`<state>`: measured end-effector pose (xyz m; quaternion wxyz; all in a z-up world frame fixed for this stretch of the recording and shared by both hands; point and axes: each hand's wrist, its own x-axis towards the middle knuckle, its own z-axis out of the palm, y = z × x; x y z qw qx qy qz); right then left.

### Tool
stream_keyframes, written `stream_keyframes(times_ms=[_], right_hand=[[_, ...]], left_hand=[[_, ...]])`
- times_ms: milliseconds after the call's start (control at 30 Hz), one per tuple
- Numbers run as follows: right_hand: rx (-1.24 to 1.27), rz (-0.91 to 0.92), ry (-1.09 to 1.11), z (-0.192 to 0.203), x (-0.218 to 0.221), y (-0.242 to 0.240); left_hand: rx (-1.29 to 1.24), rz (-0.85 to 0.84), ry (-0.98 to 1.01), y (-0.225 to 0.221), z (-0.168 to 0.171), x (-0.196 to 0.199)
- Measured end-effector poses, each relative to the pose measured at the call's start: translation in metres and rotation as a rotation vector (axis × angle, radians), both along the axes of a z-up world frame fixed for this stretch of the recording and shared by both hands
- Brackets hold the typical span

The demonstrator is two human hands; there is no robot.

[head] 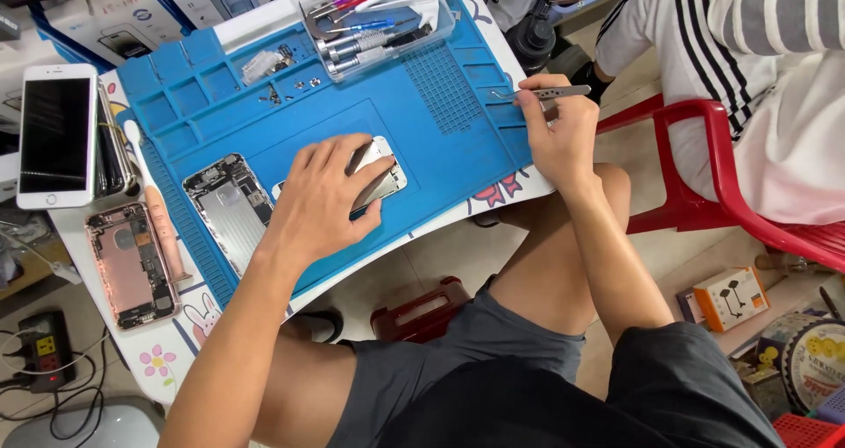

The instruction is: The person uses a screwdriver to remove screws from the back of a white smartphone placed on a blue work mat. They then use tweezers to manipulate internal components and connectors. Finally, they lift the screen assembly to access the battery and motherboard area.

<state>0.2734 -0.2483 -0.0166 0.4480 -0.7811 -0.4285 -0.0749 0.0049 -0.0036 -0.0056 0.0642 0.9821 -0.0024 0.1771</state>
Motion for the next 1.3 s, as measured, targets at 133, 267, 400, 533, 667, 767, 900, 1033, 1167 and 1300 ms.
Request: stream_keyframes(times_ms=[133,267,400,533,667,767,900,1033,1167,1300], right_hand=[[-0.009,-0.008,0.017,0.004,-0.004,-0.001],[-0.026,-0.009,0.000,0.005,-0.006,0.001],[-0.050,0.005,-0.008,0.008,-0.010,0.002],[-0.049,0.021,-0.074,0.011,-0.007,0.008],[-0.053,0.011,-0.024,0.016,-0.007,0.007],[-0.054,0.030,-0.005,0.014,-0.008,0.008],[-0.057,0.048,-0.028,0.016,-0.009,0.009],[-0.061,0.061,-0.034,0.012,-0.009,0.009],[-0.050,0.059,-0.037,0.014,-0.003,0.007],[-0.038,0.083,-0.006,0.012,-0.005,0.008]], left_hand=[[-0.023,-0.002,0.008,0.000,0.002,0.001],[-0.021,0.010,0.005,-0.002,0.002,0.000],[-0.048,0.013,0.006,-0.001,0.001,-0.001],[-0.041,0.011,-0.009,0.002,0.004,-0.002],[-0.054,0.017,0.007,0.000,0.002,0.002],[-0.048,0.018,0.009,0.001,-0.001,0.001],[-0.062,0.020,0.025,0.000,0.003,-0.001],[-0.072,0.019,0.029,0.000,0.004,-0.005],[-0.073,0.026,0.027,-0.001,0.005,0.001],[-0.093,0.036,0.040,0.000,0.004,-0.003]])
